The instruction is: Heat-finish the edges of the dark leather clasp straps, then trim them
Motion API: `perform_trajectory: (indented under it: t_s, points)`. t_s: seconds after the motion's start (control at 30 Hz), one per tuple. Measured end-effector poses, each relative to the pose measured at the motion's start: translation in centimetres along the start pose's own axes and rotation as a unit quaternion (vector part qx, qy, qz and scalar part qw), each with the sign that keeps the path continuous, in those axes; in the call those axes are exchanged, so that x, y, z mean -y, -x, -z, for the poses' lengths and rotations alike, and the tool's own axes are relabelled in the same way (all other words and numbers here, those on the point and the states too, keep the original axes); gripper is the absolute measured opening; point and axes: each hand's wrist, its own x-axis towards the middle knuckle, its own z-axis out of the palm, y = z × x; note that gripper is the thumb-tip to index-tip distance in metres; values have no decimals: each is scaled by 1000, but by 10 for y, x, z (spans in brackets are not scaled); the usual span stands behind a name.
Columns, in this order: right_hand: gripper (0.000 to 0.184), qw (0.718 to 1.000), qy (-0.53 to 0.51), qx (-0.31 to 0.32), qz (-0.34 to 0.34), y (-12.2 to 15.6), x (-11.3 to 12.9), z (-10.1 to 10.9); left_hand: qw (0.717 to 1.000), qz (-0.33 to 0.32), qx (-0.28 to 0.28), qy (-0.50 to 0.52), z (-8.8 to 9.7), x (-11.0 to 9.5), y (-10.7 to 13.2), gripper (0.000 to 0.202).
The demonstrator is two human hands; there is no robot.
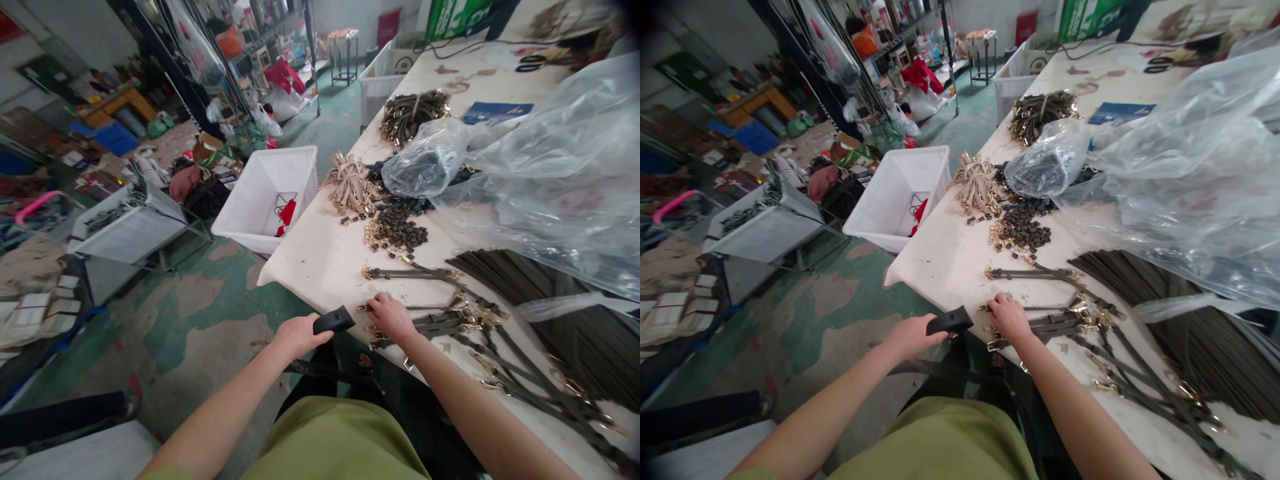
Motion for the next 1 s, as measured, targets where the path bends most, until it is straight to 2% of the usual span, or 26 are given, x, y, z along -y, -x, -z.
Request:
perform_trajectory:
  t_s: [0.13,0.43,0.57,0.7,0.8,0.9,1.0]
  points:
    - [23,998,-44,9,-48,-6,8,-6,1000,-1,-6,8,0,1,-1,52]
    - [18,974,-174,17,-144,-17,6,-10,1000,1,-15,17,3,1,1,52]
    - [29,981,-113,12,-160,-17,22,-10,1000,6,-11,12,2,1,0,52]
    - [42,987,-20,-32,-157,-13,37,-11,1000,17,1,-7,1,-1,0,52]
    - [41,991,-38,-55,-117,-5,26,-8,999,20,12,-25,1,-3,0,51]
    - [28,993,-54,-79,-71,5,0,-6,999,12,20,-38,2,-9,-1,50]
    - [20,994,-70,-60,-53,10,-21,-10,998,-3,15,-58,2,-21,-7,51]
